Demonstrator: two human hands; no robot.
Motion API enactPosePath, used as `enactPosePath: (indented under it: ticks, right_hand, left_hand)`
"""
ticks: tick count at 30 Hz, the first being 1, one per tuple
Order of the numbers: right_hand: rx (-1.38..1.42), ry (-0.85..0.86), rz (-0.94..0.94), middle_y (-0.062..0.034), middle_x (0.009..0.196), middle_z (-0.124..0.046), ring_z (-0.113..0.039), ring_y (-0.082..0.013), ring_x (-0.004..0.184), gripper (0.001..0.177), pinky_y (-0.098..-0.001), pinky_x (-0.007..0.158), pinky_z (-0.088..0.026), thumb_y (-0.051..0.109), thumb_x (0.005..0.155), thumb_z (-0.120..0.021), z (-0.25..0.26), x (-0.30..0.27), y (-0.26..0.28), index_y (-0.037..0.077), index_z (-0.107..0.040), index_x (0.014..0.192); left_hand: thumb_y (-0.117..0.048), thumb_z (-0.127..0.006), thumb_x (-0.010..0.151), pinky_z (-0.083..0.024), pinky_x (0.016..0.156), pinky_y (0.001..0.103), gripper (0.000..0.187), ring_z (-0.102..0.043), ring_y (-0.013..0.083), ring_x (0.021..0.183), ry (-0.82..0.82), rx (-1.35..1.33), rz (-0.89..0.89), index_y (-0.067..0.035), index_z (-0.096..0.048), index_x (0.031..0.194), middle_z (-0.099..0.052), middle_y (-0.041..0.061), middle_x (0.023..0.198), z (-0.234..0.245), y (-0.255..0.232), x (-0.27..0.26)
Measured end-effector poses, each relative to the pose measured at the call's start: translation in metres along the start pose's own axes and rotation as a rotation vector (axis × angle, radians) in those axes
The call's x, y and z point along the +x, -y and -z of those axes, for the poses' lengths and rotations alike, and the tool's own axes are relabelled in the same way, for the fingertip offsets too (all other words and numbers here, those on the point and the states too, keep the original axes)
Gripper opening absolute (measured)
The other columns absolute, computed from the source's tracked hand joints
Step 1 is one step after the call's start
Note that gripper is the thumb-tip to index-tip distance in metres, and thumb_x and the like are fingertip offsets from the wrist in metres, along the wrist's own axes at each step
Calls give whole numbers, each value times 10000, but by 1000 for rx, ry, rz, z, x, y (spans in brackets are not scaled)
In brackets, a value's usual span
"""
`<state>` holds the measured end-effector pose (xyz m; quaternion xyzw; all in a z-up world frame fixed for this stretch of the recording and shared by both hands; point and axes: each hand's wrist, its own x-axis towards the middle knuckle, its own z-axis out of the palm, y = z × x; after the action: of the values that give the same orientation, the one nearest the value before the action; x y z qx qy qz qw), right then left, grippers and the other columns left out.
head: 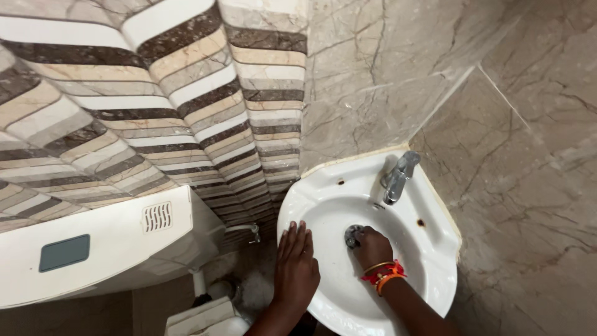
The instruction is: The person scrubs the interior of a white corner sink using a small brush and water. They repeatedly rinse the brush under the running tap and scrub the basin, faucet, and drain area. The person also uses their hands to wipe the sink surfaces and rinse the basin.
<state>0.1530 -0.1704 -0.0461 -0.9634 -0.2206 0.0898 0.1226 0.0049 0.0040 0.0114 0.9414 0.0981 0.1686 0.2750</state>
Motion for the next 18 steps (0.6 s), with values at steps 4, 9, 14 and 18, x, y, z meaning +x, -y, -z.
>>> enactPosePath:
  ticks: [4, 9, 14, 18]
  right_hand:
    - [450, 164, 194, -114, 899, -795, -770, -263, 834, 259, -378, 802, -598, 91, 694, -795, 27, -43, 4, 118, -867, 941]
    - [994, 279, 118, -123, 923, -775, -725, -288, 825, 362, -319, 741, -583, -39, 758, -787, 0, -48, 57, 95, -800, 1094]
    - [720, -107, 401, -109, 962, -748, -738, -280, 828, 470, -338, 712, -587, -119, 706, -667, 32, -6, 110, 89, -807, 1104]
    - [316, -433, 685, -117, 900, -675, -667, -310, 812, 366, -416, 671, -556, -26, 752, -714, 59, 30, 129, 99, -789, 1088]
  left_hand:
    - [30, -590, 826, -256, 1180, 532, 601, -355, 432, 1449, -230, -68, 61, 123, -481, 1410, -440, 303, 1517, 0, -2, 2]
    - [94, -456, 909, -420, 1119, 361, 589, -481, 351, 1439, -452, -425, 299, 39, -464, 1495, -487, 235, 1560, -16, 3, -8]
    - [-25, -464, 1010, -450, 1063, 310, 486, -584, 231, 1344, -441, -994, 839, -47, -526, 1492, -606, 125, 1495, -33, 37, 14]
    - [-53, -461, 1006, -433, 1075, 322, 491, -587, 244, 1322, -347, -1439, 899, -11, -530, 1490, -629, 147, 1480, -32, 79, 45]
